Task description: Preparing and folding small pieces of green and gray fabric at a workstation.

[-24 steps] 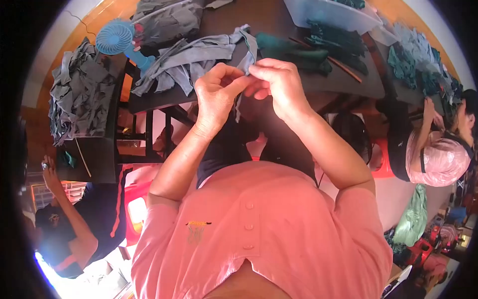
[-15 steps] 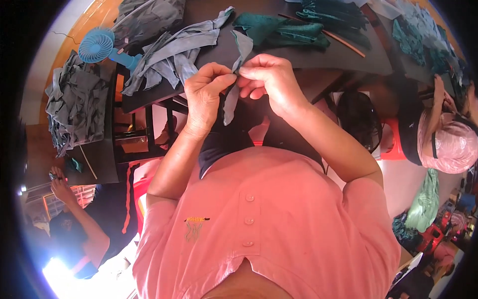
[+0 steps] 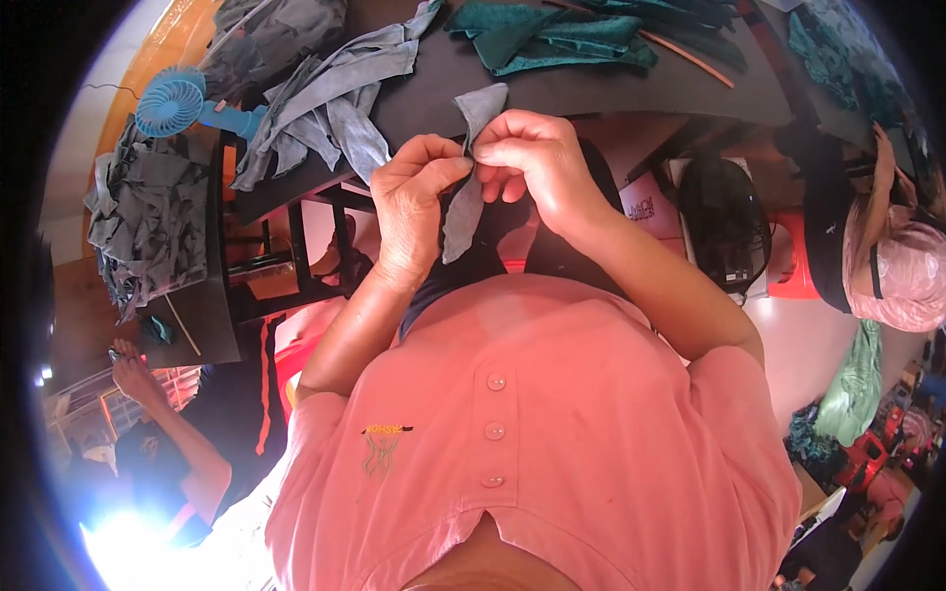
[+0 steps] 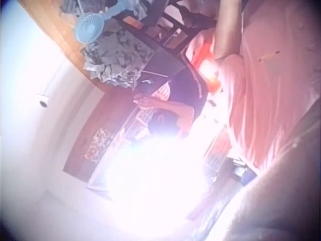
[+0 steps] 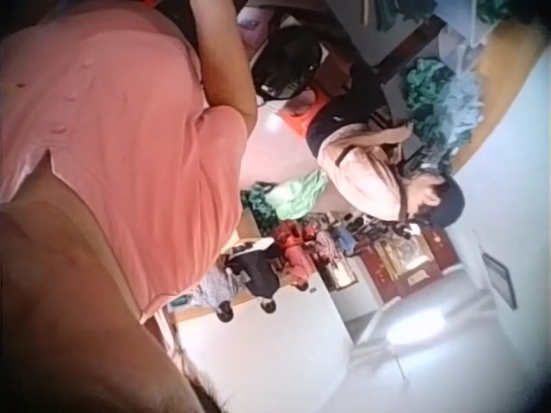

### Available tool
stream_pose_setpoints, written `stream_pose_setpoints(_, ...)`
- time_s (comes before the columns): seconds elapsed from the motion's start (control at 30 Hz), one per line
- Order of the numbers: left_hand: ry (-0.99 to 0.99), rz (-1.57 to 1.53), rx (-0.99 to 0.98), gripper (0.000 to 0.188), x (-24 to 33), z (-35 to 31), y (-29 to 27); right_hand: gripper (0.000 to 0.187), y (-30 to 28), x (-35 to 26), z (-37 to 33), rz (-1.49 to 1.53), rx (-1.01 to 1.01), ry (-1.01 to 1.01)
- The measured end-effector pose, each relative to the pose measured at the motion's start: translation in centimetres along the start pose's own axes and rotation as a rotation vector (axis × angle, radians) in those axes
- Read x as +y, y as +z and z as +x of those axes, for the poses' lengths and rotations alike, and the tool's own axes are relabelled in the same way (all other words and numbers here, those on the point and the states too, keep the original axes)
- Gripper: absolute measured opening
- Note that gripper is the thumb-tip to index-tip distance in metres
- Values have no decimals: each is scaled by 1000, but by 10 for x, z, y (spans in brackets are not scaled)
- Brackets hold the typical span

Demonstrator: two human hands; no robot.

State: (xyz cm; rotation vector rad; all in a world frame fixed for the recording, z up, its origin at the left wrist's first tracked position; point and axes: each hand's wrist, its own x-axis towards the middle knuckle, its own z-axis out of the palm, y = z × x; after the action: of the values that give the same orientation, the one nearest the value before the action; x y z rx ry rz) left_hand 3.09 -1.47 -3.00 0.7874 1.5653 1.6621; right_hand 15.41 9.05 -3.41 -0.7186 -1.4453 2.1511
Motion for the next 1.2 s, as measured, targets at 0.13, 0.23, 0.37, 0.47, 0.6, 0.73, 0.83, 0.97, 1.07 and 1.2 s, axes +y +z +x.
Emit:
stream_pose_setpoints(0.13, 129, 132, -13, 2, -7, -2, -1, 9, 6, -8, -7, -203, 20, -41)
stream_pose_setpoints(0.23, 165, 171, -58, 2, -10, -4, 1, 10, 1, -5, -4, -257, 9, -77)
stream_pose_setpoints(0.37, 20, 106, -67, 4, -3, -6, 2, 11, -5, 3, -8, -141, -7, -45)
stream_pose_setpoints(0.47, -266, -501, -52, 10, -17, -2, 0, 11, -8, 13, -9, 71, 17, 28)
stream_pose_setpoints(0.6, -314, -468, -95, 14, -15, -12, 0, 12, -4, 20, -15, -6, 75, 20)
stream_pose_setpoints(0.73, -217, -323, -156, 20, -25, -14, -6, 11, -4, 21, -21, -73, 47, -26)
stream_pose_setpoints(0.83, -182, -328, -226, 14, -22, -14, -8, 11, -2, 21, -23, -86, 42, -55)
stream_pose_setpoints(0.97, -38, -142, -114, 8, -33, -16, -2, 11, -4, 29, -23, -73, 62, -97)
stream_pose_setpoints(1.07, 322, -113, 58, 16, -47, -16, 12, 10, 5, 34, -23, -127, 75, -108)
stream_pose_setpoints(1.2, 75, -386, 111, 17, -31, -18, 22, 11, 12, 36, -17, -179, 162, -137)
